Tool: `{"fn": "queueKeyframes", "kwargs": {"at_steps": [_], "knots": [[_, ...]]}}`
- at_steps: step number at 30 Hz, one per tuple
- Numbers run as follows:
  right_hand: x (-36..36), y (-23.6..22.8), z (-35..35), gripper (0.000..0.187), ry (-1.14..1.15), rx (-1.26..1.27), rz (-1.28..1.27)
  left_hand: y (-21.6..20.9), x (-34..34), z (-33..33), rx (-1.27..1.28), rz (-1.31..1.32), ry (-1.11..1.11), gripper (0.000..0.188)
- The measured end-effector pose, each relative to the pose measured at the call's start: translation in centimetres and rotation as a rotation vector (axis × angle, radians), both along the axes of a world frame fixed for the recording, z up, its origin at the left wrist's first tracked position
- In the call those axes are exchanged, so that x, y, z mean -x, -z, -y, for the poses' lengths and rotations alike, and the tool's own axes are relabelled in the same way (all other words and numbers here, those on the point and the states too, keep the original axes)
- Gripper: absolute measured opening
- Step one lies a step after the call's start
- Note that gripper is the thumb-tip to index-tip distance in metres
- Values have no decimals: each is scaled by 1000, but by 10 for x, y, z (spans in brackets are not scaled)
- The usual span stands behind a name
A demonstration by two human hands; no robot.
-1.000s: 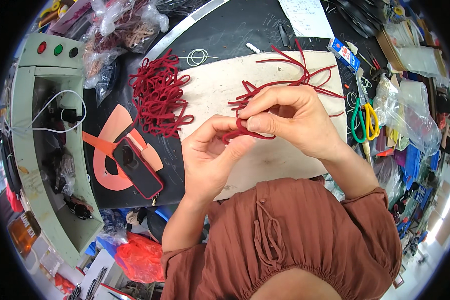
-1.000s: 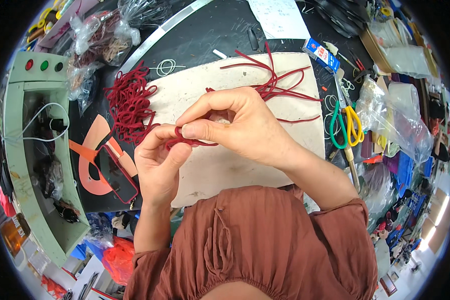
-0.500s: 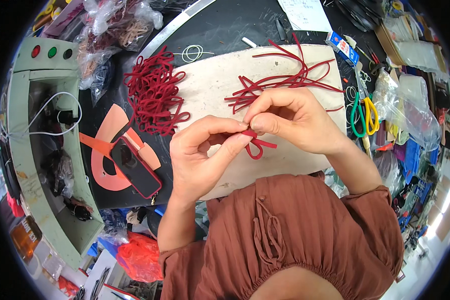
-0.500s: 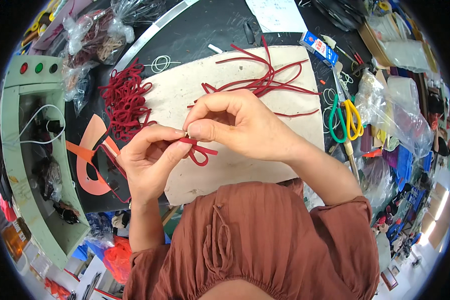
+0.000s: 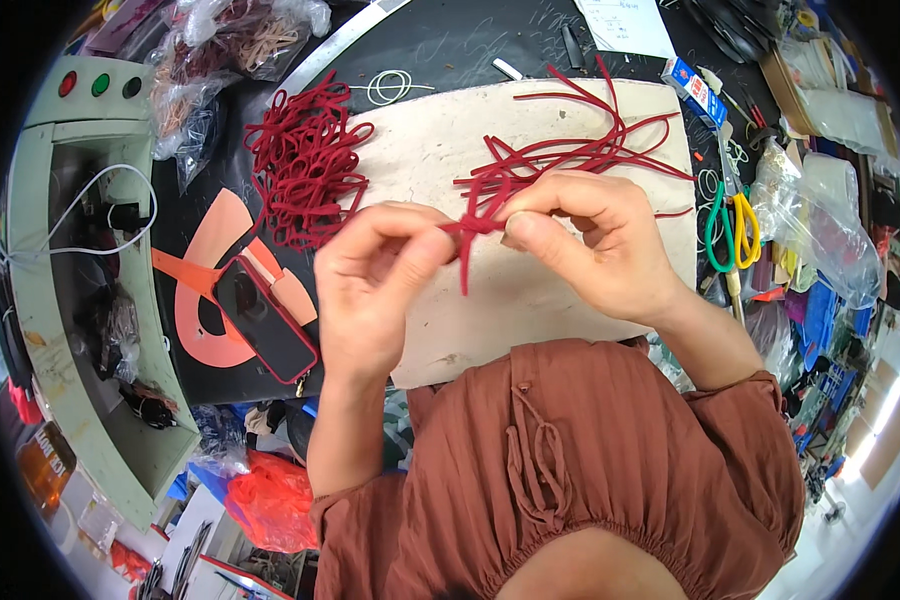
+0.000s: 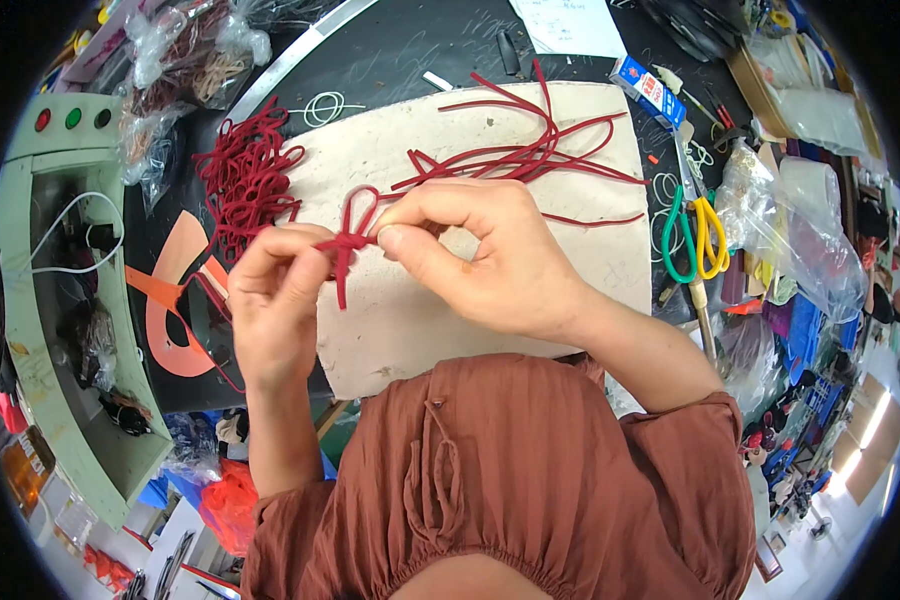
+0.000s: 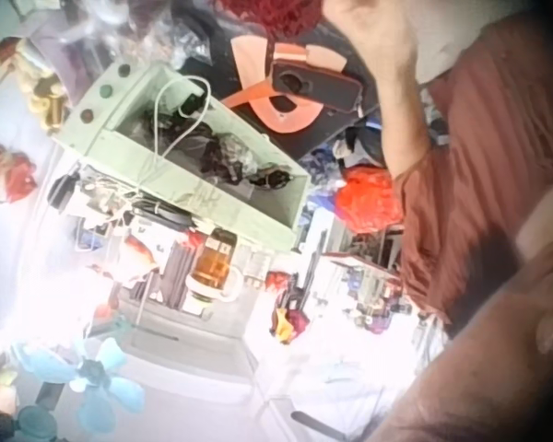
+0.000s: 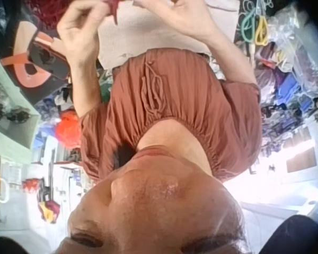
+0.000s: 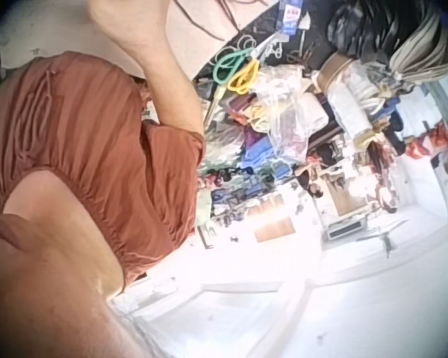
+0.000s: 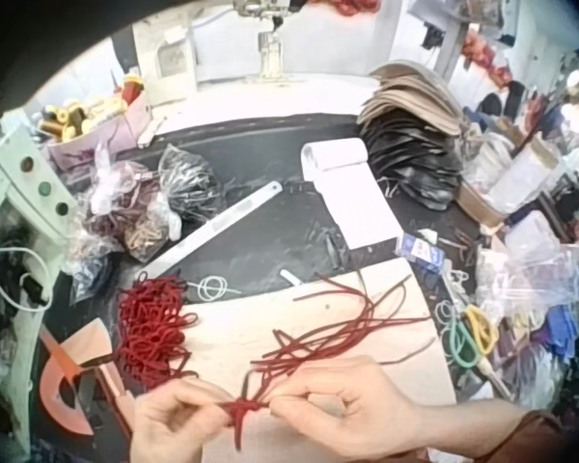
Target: Tying red shoelaces into decorative bows.
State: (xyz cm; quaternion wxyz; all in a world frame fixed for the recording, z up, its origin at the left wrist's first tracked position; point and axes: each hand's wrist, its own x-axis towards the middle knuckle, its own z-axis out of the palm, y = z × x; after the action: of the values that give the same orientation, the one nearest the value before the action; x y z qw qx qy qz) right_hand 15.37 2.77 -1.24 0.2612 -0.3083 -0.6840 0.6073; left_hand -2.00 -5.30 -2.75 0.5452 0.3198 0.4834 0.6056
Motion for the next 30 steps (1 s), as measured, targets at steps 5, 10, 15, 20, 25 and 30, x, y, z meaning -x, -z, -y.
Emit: {"fn": "queueKeyframes", "kwargs": {"at_steps": [5,10,15,20,25,30], "knots": [[0,8,2,12,-41,73,-29,-8,-6,-1,127,201,-54,10],[7,12,0,14,47,508,-156,-7,-6,0,100,51,-44,17],[8,9,-3,13,18,688,-171,-7,-3,1,93,23,-9,15],[7,8,-4,14,-24,653,-137,-5,-2,1,73,-17,-5,14],[8,15,-1,12,15,418,-79,-3,-3,0,139,139,-15,18],[10,16,10,11,94,204,-93,5,-7,4,221,353,-9,28]]}}
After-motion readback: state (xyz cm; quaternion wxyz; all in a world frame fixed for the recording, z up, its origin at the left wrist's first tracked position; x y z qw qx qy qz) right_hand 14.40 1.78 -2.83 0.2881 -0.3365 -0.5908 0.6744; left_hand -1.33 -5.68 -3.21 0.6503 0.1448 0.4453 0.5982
